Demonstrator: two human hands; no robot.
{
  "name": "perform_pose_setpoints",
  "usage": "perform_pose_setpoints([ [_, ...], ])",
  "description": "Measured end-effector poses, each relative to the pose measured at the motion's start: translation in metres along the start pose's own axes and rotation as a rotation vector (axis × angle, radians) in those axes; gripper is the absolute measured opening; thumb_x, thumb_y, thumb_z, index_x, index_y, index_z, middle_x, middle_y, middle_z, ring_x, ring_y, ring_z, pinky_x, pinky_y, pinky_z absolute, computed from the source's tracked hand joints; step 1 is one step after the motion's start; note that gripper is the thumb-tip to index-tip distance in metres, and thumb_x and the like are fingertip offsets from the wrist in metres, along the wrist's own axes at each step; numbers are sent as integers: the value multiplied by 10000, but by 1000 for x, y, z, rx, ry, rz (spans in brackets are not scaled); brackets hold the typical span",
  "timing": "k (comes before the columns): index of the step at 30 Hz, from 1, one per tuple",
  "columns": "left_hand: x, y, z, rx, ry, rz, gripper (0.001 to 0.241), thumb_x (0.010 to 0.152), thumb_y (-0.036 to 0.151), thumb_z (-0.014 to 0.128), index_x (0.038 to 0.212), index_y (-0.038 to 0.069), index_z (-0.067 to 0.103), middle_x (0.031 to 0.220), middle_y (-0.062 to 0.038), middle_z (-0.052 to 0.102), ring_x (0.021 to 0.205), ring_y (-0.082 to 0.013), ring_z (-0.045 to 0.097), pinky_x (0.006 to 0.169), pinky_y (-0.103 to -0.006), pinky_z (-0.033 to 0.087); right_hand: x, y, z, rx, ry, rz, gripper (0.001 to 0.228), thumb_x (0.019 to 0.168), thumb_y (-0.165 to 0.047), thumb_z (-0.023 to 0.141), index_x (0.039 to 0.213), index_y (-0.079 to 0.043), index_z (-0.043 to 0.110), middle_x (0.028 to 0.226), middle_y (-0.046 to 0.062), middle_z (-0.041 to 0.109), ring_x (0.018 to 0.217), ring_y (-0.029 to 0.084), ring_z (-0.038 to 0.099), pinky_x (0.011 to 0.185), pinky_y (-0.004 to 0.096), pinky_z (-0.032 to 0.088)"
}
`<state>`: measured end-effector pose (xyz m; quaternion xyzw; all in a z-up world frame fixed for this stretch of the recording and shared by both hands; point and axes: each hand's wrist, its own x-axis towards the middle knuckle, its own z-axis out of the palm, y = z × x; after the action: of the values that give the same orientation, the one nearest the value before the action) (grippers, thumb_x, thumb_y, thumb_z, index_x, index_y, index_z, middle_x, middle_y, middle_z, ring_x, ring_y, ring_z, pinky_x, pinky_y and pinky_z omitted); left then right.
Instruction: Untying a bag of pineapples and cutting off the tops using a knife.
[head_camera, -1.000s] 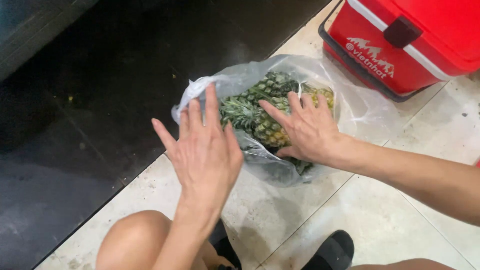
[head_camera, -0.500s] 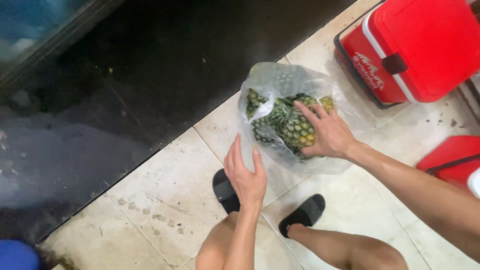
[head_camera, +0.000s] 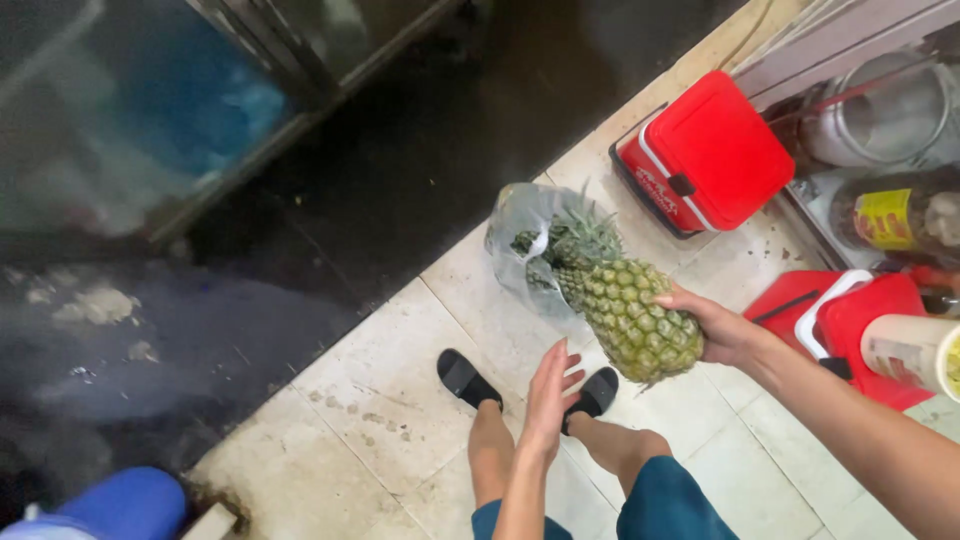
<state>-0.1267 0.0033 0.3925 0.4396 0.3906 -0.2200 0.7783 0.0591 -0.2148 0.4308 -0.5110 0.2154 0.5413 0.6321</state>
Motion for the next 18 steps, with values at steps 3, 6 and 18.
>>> perform_pose_setpoints([
  [3, -58, 108, 8, -199, -185, 42, 791, 978, 607, 494, 1629, 203, 297, 1560, -140, 483, 1335, -290, 571, 1023, -440, 497, -31, -27, 53, 292, -120, -110, 727, 941, -350, 614, 1553, -31, 387, 1483, 234, 527, 1288, 366, 569, 1042, 545, 489],
  [6, -131, 225, 11, -266, -285, 135, 861, 924, 600, 510, 1643, 281, 161, 1588, -89, 395, 1345, -288, 539, 1032, -464, 498, -60, -81, 138, 358, -265, -267, 674, 974, -382, 581, 1532, -46, 408, 1466, 222, 546, 1280, 369, 590, 1037, 563, 491],
  [18, -247, 503, -51, -147, -129, 463, 900, 813, 759, 499, 1550, 266, 351, 1473, -77, 542, 1210, -281, 624, 834, -499, 561, -125, -315, 439, -450, -263, -480, 660, 1020, -537, 354, 1558, -161, 429, 1509, 40, 565, 1324, 175, 565, 1064, 399, 483],
])
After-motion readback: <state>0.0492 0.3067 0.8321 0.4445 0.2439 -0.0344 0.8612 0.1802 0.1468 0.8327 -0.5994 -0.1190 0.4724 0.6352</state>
